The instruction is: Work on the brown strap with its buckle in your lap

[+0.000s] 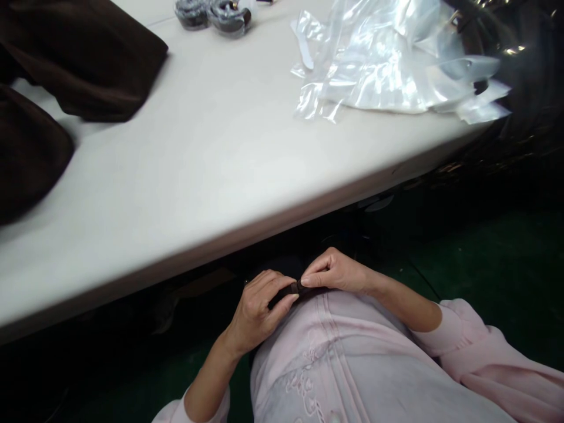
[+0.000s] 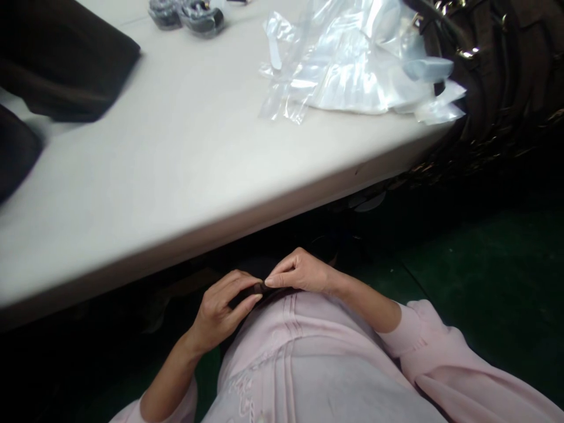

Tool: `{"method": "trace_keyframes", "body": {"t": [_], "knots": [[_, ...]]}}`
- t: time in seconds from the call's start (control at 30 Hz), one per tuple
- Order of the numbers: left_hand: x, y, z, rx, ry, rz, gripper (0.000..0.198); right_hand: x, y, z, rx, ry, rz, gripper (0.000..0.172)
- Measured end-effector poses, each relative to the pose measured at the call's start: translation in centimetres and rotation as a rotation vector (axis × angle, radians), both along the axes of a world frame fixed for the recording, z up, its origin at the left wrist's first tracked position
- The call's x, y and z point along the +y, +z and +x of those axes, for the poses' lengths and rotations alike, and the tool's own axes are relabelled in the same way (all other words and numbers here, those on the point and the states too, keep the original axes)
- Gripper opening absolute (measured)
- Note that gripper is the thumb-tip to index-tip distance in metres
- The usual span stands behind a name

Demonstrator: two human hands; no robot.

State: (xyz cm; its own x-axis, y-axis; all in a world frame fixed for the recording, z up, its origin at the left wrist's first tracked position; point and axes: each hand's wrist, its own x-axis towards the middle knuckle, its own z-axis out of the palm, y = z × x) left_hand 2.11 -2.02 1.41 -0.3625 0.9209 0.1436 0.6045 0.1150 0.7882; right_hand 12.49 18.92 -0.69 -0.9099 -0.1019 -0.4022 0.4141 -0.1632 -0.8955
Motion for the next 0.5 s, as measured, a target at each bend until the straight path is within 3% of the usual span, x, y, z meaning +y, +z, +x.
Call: {"method": "trace_keyframes", "body": {"t": [0.3,0.5], "knots": [[-0.04,-0.47,-0.07,0.132,0.008,-0.002,0.019,-0.91,-0.03,-0.42,0.007,0.01,0.161,0.036],[-0.12,-0.61,0.13,-0.002,0.066,0.023,0.02,-0.67,0.25,-0.26,0.096,0.079,0.186,0.033]]}}
